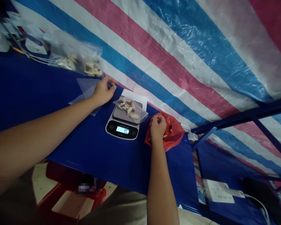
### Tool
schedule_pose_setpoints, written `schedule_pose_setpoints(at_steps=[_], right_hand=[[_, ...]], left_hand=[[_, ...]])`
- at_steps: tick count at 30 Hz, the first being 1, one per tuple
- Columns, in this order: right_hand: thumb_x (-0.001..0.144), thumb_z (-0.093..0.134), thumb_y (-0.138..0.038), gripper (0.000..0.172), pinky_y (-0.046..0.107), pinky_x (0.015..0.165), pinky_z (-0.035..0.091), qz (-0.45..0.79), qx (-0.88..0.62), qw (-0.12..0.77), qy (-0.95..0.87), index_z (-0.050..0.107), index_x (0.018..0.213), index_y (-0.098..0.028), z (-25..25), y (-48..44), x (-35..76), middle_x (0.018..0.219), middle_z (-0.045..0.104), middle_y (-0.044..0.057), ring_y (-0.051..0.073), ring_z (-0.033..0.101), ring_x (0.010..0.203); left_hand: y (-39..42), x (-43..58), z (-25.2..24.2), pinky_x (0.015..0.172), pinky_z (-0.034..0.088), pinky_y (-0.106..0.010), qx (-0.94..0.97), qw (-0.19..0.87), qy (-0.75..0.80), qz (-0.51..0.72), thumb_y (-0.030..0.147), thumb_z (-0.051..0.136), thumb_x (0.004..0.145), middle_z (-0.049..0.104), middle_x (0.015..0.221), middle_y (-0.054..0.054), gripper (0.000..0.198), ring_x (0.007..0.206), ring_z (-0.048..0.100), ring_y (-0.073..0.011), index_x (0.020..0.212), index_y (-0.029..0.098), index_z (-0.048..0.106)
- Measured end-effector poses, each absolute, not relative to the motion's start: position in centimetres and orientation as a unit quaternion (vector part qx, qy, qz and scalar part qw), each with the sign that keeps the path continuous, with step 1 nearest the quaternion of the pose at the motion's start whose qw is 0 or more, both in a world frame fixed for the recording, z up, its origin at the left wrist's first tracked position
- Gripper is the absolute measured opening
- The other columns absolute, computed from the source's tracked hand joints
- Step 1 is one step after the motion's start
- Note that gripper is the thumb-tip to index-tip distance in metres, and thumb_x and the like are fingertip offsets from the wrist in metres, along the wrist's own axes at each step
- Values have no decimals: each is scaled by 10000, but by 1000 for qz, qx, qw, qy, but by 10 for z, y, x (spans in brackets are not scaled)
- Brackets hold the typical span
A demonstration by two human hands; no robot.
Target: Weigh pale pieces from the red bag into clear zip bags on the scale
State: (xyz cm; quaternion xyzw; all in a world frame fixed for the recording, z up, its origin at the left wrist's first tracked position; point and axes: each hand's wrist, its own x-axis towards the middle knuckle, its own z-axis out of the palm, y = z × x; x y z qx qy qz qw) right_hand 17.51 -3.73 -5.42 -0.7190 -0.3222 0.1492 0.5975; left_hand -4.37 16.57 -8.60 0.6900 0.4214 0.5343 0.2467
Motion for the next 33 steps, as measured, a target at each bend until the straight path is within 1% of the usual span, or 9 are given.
schedule_pose_setpoints(at_steps=[6, 11, 15, 17, 21, 23, 26, 31, 33], right_hand=[[698, 571, -257, 73, 212, 396, 339, 153, -720, 593, -327, 532, 755, -233, -52, -38, 173, 518, 529, -86, 99, 452, 405], [693, 571, -260, 71, 210, 397, 335, 147, -718, 593, -333, 527, 741, -232, -53, -38, 173, 516, 517, -90, 95, 446, 405], [700, 570, -273, 80, 213, 394, 328, 152, -725, 586, -328, 523, 754, -237, -54, -38, 174, 499, 509, -92, 102, 443, 401], [700, 572, -277, 83, 214, 394, 331, 153, -727, 585, -327, 520, 751, -238, -54, -38, 175, 497, 513, -91, 105, 448, 402], [704, 575, -295, 89, 212, 398, 335, 149, -728, 582, -331, 525, 753, -239, -55, -38, 175, 497, 517, -91, 103, 448, 402], [705, 579, -301, 95, 213, 396, 331, 146, -731, 578, -332, 531, 758, -238, -54, -39, 175, 497, 517, -91, 103, 444, 401], [707, 590, -317, 112, 217, 398, 331, 149, -729, 580, -331, 526, 754, -239, -54, -38, 173, 506, 515, -91, 105, 452, 405], [730, 604, -360, 153, 228, 433, 352, 142, -723, 589, -332, 528, 772, -234, -54, -38, 178, 567, 527, -82, 102, 453, 433], [735, 598, -362, 154, 228, 464, 368, 126, -729, 578, -344, 539, 782, -228, -53, -40, 183, 602, 538, -74, 102, 462, 469]], left_hand=[[171, -44, -92, 809, 552, -375, 694, 251, 415, 533, 194, 583, 856, 631, 943, -32, 147, 711, 588, -161, 992, 247, 563], [175, -42, -97, 901, 540, -397, 689, 218, 406, 559, 222, 538, 908, 610, 910, -39, 117, 869, 621, -203, 1021, 251, 533], [172, -42, -95, 973, 522, -424, 693, 223, 391, 563, 242, 552, 926, 619, 993, -55, 155, 965, 632, -215, 1071, 244, 498], [169, -43, -93, 968, 526, -419, 697, 229, 386, 560, 237, 563, 922, 626, 1016, -57, 157, 945, 637, -206, 1066, 238, 500], [165, -44, -87, 876, 549, -385, 699, 239, 398, 544, 196, 581, 888, 649, 1002, -43, 163, 776, 620, -168, 1036, 239, 525], [164, -44, -86, 852, 551, -371, 696, 241, 409, 538, 179, 587, 869, 659, 997, -40, 175, 738, 609, -159, 1024, 243, 536], [164, -44, -86, 872, 550, -367, 692, 244, 415, 538, 179, 598, 854, 666, 994, -42, 186, 761, 619, -162, 1019, 244, 546], [167, -44, -89, 927, 539, -396, 688, 257, 414, 538, 198, 594, 867, 662, 988, -61, 161, 912, 646, -202, 1019, 231, 551], [169, -44, -91, 932, 538, -406, 687, 259, 415, 538, 205, 591, 879, 649, 970, -57, 149, 936, 645, -212, 1016, 241, 546]])
